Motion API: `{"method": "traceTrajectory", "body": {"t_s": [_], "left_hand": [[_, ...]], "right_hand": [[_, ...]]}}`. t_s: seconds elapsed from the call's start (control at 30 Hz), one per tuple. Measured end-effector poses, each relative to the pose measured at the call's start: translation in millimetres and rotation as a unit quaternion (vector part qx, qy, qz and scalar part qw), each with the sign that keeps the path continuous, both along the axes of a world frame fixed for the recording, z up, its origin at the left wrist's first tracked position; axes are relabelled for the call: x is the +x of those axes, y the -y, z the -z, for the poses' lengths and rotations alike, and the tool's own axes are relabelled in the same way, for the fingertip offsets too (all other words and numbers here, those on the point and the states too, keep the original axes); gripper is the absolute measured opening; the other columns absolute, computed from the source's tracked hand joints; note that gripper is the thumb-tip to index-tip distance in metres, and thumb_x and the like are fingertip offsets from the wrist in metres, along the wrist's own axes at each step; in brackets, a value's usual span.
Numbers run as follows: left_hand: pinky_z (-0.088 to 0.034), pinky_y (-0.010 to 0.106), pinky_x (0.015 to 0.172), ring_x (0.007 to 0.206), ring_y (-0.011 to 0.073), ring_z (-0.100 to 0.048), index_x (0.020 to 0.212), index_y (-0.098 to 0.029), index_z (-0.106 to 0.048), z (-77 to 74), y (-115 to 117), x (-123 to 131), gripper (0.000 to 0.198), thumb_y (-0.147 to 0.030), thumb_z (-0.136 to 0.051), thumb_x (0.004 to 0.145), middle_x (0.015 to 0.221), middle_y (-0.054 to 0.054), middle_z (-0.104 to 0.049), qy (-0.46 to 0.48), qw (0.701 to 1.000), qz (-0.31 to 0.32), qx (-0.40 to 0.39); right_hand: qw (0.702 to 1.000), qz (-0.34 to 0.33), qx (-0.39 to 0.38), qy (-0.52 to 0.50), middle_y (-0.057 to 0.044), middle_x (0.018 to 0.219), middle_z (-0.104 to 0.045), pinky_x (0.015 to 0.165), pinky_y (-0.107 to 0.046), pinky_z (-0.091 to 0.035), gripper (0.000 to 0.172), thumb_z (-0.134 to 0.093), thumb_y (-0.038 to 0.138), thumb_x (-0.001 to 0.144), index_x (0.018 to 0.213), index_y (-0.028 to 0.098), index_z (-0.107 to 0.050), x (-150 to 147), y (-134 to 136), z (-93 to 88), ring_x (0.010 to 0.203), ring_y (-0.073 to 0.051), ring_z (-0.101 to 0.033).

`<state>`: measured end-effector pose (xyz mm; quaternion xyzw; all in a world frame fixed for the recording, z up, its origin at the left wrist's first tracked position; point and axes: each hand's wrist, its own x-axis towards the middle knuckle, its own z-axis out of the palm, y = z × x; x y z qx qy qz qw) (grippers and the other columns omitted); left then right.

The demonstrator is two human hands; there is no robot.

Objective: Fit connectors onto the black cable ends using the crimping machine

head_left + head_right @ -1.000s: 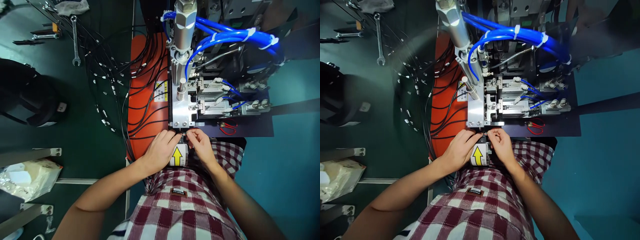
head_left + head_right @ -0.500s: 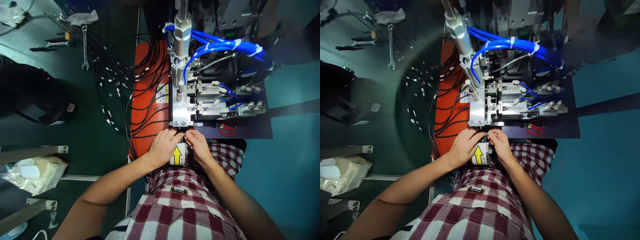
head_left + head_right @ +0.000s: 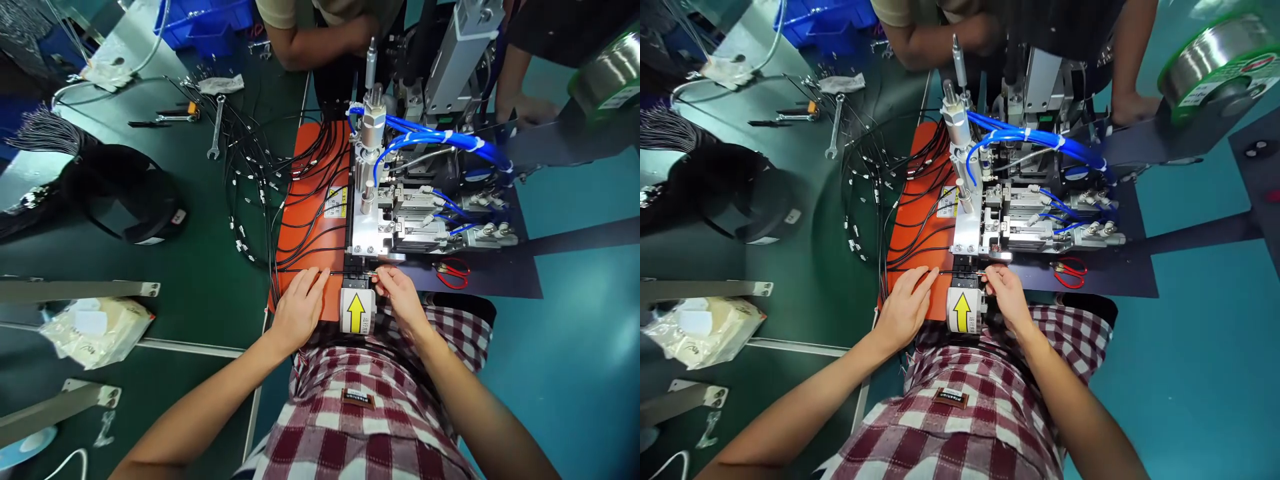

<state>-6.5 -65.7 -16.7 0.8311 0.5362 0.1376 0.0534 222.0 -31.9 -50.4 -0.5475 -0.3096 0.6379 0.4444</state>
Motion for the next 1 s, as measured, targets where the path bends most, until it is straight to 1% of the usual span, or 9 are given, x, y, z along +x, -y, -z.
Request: {"method": "traceTrajectory", "body": {"t_s": [0.1, 0.23, 0.43, 0.53, 0.63, 0.77, 0.9, 0.97, 1.0], "left_hand": [[-0.048, 0.045, 0.099, 0.121, 0.0279, -0.049, 0.145, -0.021, -0.036, -0.5, 0.8, 1.0, 0.053, -0.013, -0.039, 0.093, 0.129, 0.014, -0.053, 0.005, 1.0, 0.0, 0.002], [-0.048, 0.046, 0.101, 0.122, 0.0275, -0.048, 0.145, -0.021, -0.037, -3.5, -1.7, 1.3, 0.052, -0.013, -0.037, 0.093, 0.129, 0.014, -0.053, 0.012, 1.0, -0.005, -0.012], [-0.041, 0.049, 0.108, 0.131, 0.0273, -0.041, 0.138, -0.011, -0.042, -8.2, -45.3, 7.4, 0.044, -0.016, -0.036, 0.095, 0.141, 0.016, -0.046, 0.056, 0.998, -0.016, -0.036], [-0.043, 0.046, 0.106, 0.127, 0.0238, -0.046, 0.131, -0.013, -0.048, -19.2, -58.6, 0.4, 0.039, -0.014, -0.034, 0.095, 0.133, 0.015, -0.052, 0.105, 0.994, 0.007, -0.036], [-0.048, 0.035, 0.099, 0.118, 0.0179, -0.053, 0.125, -0.018, -0.053, -41.3, -48.3, -22.6, 0.037, -0.01, -0.033, 0.094, 0.126, 0.012, -0.056, 0.13, 0.984, 0.096, -0.077], [-0.049, 0.03, 0.088, 0.101, 0.0179, -0.059, 0.114, -0.022, -0.06, -73.1, -21.2, -55.0, 0.032, -0.008, -0.047, 0.088, 0.103, 0.008, -0.064, -0.047, 0.953, 0.264, -0.139], [-0.045, 0.035, 0.094, 0.105, 0.0211, -0.056, 0.105, -0.018, -0.062, -84.5, -15.0, -64.4, 0.023, -0.008, -0.05, 0.089, 0.105, 0.01, -0.062, -0.198, 0.927, 0.311, -0.069], [-0.044, 0.034, 0.096, 0.103, 0.0203, -0.057, 0.092, -0.018, -0.063, -84.0, -20.5, -64.2, 0.017, -0.01, -0.048, 0.09, 0.104, 0.01, -0.063, -0.218, 0.915, 0.335, -0.051], [-0.045, 0.033, 0.094, 0.099, 0.0187, -0.058, 0.086, -0.019, -0.063, -83.4, -24.1, -64.1, 0.017, -0.011, -0.048, 0.091, 0.099, 0.008, -0.063, -0.21, 0.922, 0.321, -0.046]], "right_hand": [[0.998, 0.05, -0.027, 0.039, -0.003, 0.083, -0.064, 0.049, -0.023, -0.038, 0.042, -0.064, 0.057, 0.077, 0.093, 0.017, -0.064, 21.4, 15.6, 7.6, 0.055, -0.01, -0.048], [0.991, 0.103, -0.049, 0.067, 0.0, 0.074, -0.06, 0.044, -0.023, -0.035, 0.043, -0.067, 0.057, 0.073, 0.088, 0.018, -0.063, 57.4, 47.4, 23.0, 0.051, -0.01, -0.046], [0.98, 0.139, -0.117, 0.082, 0.001, 0.066, -0.06, 0.041, -0.022, -0.034, 0.042, -0.076, 0.053, 0.063, 0.08, 0.017, -0.065, 82.6, 77.5, 44.0, 0.048, -0.01, -0.045], [0.979, 0.137, -0.131, 0.074, 0.001, 0.067, -0.061, 0.041, -0.022, -0.035, 0.039, -0.077, 0.05, 0.063, 0.08, 0.016, -0.066, 84.4, 81.4, 46.3, 0.048, -0.009, -0.046], [0.979, 0.14, -0.131, 0.07, 0.001, 0.068, -0.061, 0.041, -0.021, -0.036, 0.038, -0.079, 0.048, 0.061, 0.079, 0.017, -0.066, 90.8, 82.9, 44.2, 0.05, -0.01, -0.047], [0.968, 0.185, -0.144, 0.089, -0.001, 0.075, -0.063, 0.045, -0.021, -0.044, 0.04, -0.082, 0.045, 0.054, 0.081, 0.019, -0.068, 102.4, 80.0, 38.1, 0.057, -0.012, -0.053], [0.973, 0.161, -0.136, 0.09, 0.0, 0.075, -0.061, 0.046, -0.019, -0.045, 0.043, -0.082, 0.049, 0.053, 0.082, 0.02, -0.068, 99.4, 70.4, 18.1, 0.057, -0.01, -0.05], [0.979, 0.131, -0.11, 0.109, -0.001, 0.075, -0.061, 0.049, -0.02, -0.046, 0.044, -0.08, 0.052, 0.057, 0.084, 0.021, -0.068, 93.0, 65.4, 3.2, 0.057, -0.011, -0.05], [0.981, 0.112, -0.094, 0.126, -0.001, 0.074, -0.062, 0.05, -0.02, -0.046, 0.043, -0.078, 0.054, 0.06, 0.085, 0.021, -0.067, 89.2, 63.4, -4.7, 0.058, -0.011, -0.05]]}}
